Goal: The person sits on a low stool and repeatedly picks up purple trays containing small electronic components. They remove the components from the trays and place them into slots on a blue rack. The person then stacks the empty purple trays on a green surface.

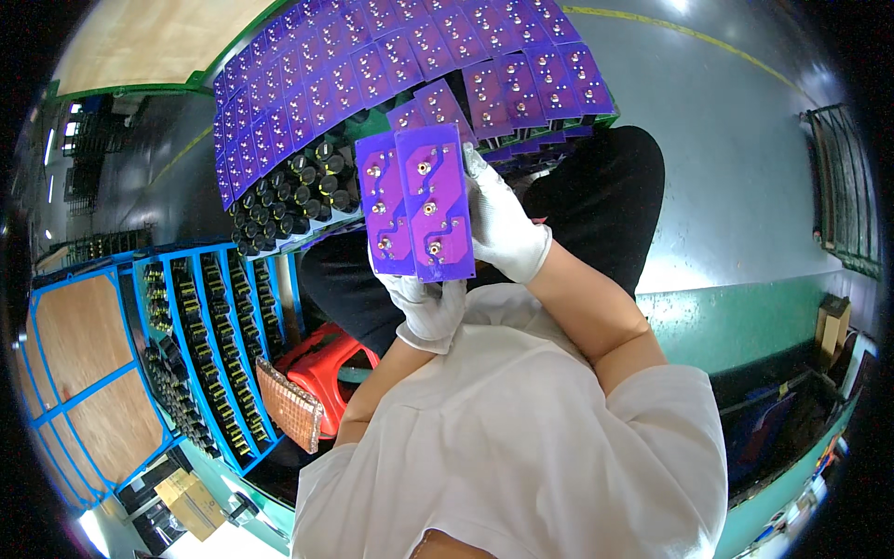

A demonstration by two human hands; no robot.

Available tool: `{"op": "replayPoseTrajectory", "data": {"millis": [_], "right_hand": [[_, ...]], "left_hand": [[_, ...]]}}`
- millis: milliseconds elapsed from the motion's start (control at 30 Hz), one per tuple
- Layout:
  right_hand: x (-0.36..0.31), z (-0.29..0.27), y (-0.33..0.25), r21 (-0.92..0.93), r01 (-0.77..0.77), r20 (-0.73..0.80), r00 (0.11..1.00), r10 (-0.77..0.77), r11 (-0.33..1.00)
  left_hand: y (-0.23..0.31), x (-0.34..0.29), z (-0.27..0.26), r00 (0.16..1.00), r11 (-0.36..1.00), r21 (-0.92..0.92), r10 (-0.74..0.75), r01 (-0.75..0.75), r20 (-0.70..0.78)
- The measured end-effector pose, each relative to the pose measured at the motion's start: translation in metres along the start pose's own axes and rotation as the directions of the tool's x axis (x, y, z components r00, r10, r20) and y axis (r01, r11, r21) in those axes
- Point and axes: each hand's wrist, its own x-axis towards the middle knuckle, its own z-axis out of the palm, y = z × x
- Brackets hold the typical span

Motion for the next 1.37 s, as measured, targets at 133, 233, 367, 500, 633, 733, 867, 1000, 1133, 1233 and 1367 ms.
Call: {"op": "replayPoseTrajectory", "data": {"millis": [133,233,367,500,633,733,867,1000,1133,1233,1367], "right_hand": [[0.0,0.001,0.0,-0.069,0.04,0.012,0.999,-0.039,0.997],[-0.001,0.004,0.003,-0.142,0.096,0.014,0.995,-0.095,0.985],[-0.003,0.011,0.0,-0.132,0.015,0.031,0.999,-0.011,0.991],[-0.004,0.011,0.002,-0.134,-0.012,0.029,0.999,0.016,0.991],[-0.006,0.015,-0.001,-0.136,-0.046,-0.015,0.999,0.045,0.99],[-0.008,0.015,-0.001,-0.194,-0.016,0.0,1.0,0.016,0.981],[-0.008,0.019,-0.002,-0.097,-0.071,-0.06,0.996,0.065,0.993],[-0.008,0.009,0.011,0.01,-0.138,0.069,0.988,0.137,0.99],[-0.005,0.016,0.034,0.11,-0.198,0.028,0.98,0.196,0.974],[0.003,-0.002,0.05,0.066,-0.263,0.076,0.963,0.258,0.963],[0.029,-0.047,0.077,-0.237,-0.365,0.116,0.909,0.399,0.9]], "left_hand": [[0.001,-0.001,0.001,0.998,0.998,-0.002,-0.062,0.062,0.016],[0.003,0.003,0.003,0.996,0.996,-0.002,-0.092,0.093,0.008],[0.009,0.009,-0.001,0.993,0.993,0.022,-0.115,0.114,0.022],[0.013,0.005,-0.001,0.988,0.988,0.043,-0.151,0.151,0.001],[0.004,-0.007,0.0,0.952,0.95,-0.063,-0.302,0.305,0.056],[-0.003,-0.023,0.007,0.902,0.902,-0.019,-0.429,0.431,0.052],[-0.016,-0.034,0.007,0.926,0.931,0.061,-0.365,0.36,0.099],[-0.015,-0.033,0.002,0.947,0.955,0.028,-0.295,0.294,0.126],[-0.015,-0.023,-0.011,0.933,0.932,-0.039,-0.358,0.359,0.049],[0.0,0.009,-0.038,0.894,0.892,-0.077,-0.448,0.446,-0.019],[-0.023,0.002,-0.08,0.967,0.937,0.275,-0.242,0.213,0.076]]}}
